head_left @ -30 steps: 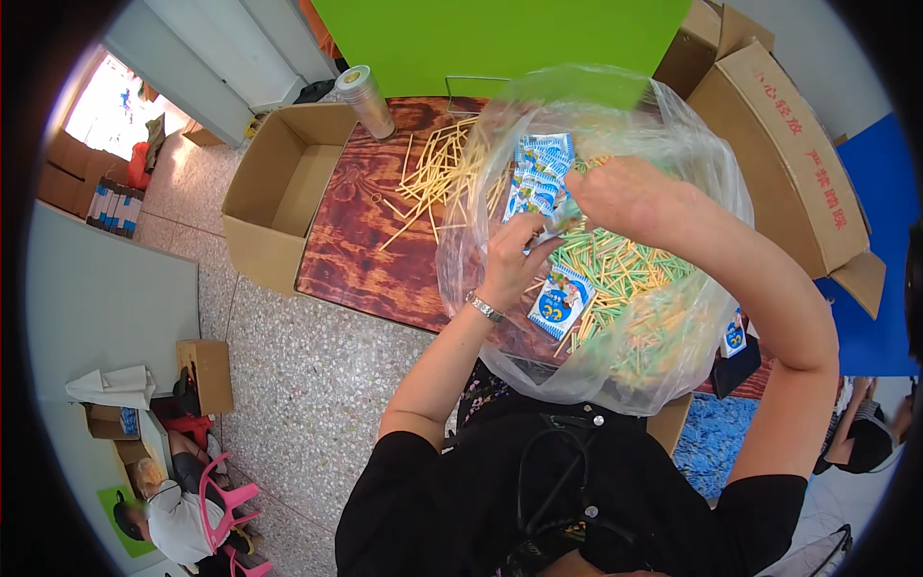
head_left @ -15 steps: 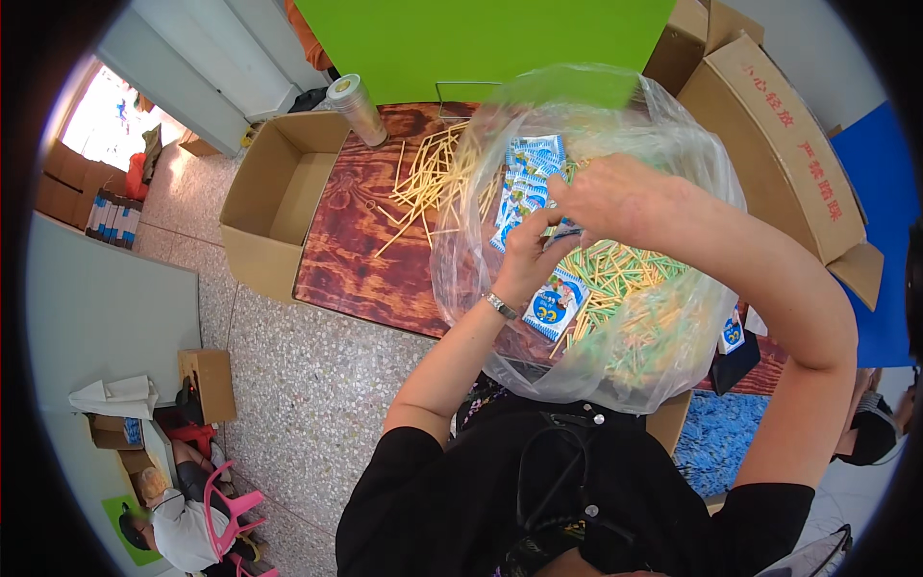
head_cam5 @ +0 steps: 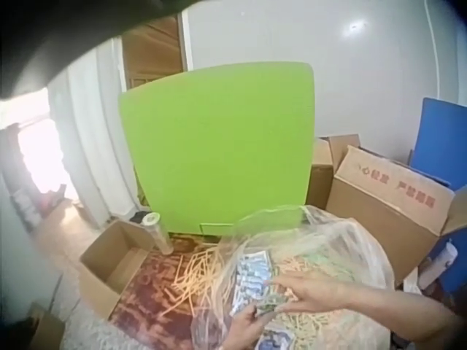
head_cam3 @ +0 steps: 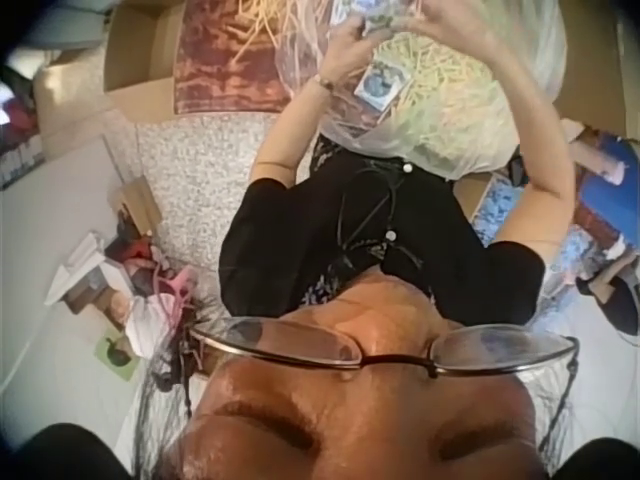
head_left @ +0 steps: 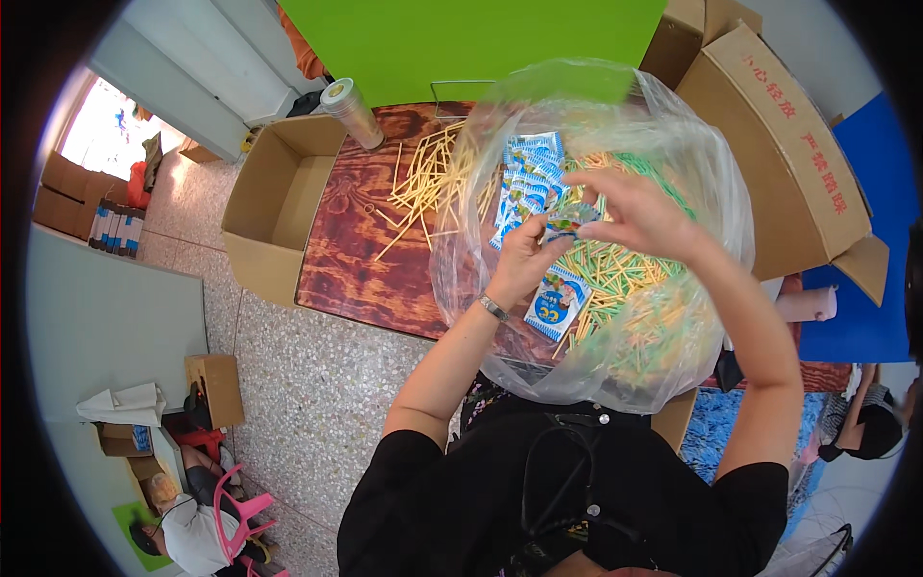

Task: Packing small blue pouches from a large plastic bag containing shredded paper into cardboard shipping boxes.

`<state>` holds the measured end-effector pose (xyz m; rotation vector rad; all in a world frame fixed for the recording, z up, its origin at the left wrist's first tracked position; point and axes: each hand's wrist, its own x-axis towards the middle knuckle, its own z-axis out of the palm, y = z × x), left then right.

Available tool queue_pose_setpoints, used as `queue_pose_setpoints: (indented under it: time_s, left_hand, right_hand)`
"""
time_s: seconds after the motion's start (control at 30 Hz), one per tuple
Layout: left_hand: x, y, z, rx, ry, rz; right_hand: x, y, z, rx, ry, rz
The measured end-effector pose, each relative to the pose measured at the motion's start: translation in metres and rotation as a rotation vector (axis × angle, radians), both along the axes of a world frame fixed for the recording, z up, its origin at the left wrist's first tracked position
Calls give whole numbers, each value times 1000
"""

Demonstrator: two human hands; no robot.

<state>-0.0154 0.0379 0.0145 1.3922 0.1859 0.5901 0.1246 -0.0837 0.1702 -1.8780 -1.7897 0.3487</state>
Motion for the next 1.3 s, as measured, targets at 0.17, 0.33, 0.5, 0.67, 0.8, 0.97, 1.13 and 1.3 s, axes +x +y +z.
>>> queue_pose_setpoints:
  time_s: [0.17,0.33,0.5,0.67,0.8,0.97,1.13,1.3]
  left_hand:
    - [-24,10,-15,-175,227,-114]
    - [-42,19,-20,324,153,17]
    - [-49,39,-30,609,400,148]
    - [-41,63,-44,530,491,186]
    - [-32,67,-48,849,433,325]
    - [-21,63,-47,924,508,235]
    - [-4,68,-43,765,594,225]
    - [-1,72,-44,740,588,256]
  right_hand:
    - [-10,3,-53,85,-210,-56]
    - [-16,8,-85,103,-72,-9]
    - [-22,27,-125,-29,-84,-176]
    - [-15,52,-139,-193,-35,-330]
    - [-3,49,-144,-62,-37,-315]
    - [-5,59,-155,-262,53,-451]
    - [6,78,-154,-54,91,-382]
    - [40,55,-128,-4,-87,-431]
